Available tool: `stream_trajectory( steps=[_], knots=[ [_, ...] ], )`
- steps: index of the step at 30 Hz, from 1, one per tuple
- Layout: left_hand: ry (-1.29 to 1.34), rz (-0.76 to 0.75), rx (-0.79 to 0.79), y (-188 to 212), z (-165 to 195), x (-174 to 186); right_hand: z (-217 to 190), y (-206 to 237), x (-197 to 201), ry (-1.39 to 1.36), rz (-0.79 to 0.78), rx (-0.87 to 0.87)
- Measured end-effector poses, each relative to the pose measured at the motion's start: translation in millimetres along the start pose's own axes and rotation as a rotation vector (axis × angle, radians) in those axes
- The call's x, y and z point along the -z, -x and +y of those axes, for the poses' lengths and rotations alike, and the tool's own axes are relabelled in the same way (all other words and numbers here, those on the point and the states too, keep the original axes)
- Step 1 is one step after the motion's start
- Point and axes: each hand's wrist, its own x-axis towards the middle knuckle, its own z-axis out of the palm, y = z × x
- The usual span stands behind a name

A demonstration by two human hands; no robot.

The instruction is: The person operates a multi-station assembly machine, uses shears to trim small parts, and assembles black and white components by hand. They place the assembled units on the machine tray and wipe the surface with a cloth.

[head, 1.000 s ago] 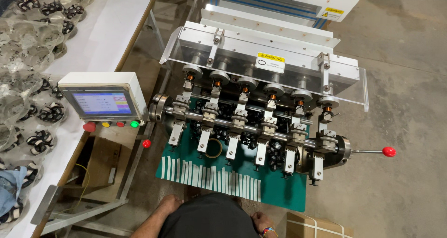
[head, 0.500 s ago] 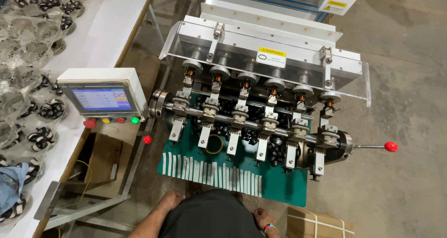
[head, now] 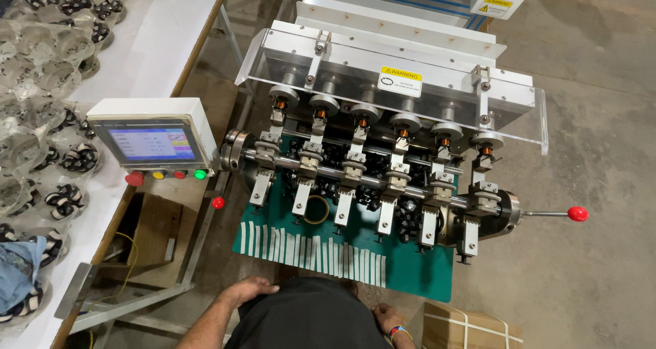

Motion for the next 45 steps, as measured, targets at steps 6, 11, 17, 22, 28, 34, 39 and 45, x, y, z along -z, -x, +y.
stream_trajectory(
  steps=[6, 11, 17, 22, 28, 34, 39, 45],
  knots=[
    [0.076, 0.033, -0.010, -4.5, 8.6, -5.7, -15.7, 16.7, 11.2, -0.183, -0.085, -0.011],
    [0.008, 0.101, -0.052, -5.6, 15.2, -9.4, -21.5, 18.6, 11.9, -0.273, -0.172, 0.037],
    [0.055, 0.137, -0.083, -4.4, 20.5, -18.8, -25.9, 14.3, 18.8, 0.020, 0.047, 0.005],
    [-0.024, 0.190, -0.159, -2.3, 23.6, -21.4, -27.8, 15.1, 24.9, -0.023, 0.144, 0.018],
    [-0.340, 0.381, -0.049, -5.0, 22.1, -17.9, -25.2, 12.0, 26.0, -0.014, 0.106, 0.002],
    [-0.343, 0.356, -0.076, -4.2, 15.4, -20.9, -14.2, 9.6, 20.2, -0.075, 0.064, 0.043],
    [-0.202, 0.307, 0.011, -1.9, 15.4, -21.6, -11.0, 8.5, 15.3, -0.030, 0.050, 0.033],
    [-0.271, 0.316, -0.028, -2.1, 12.0, -22.3, -9.1, 2.7, 12.2, 0.058, -0.007, -0.033]
  ],
)
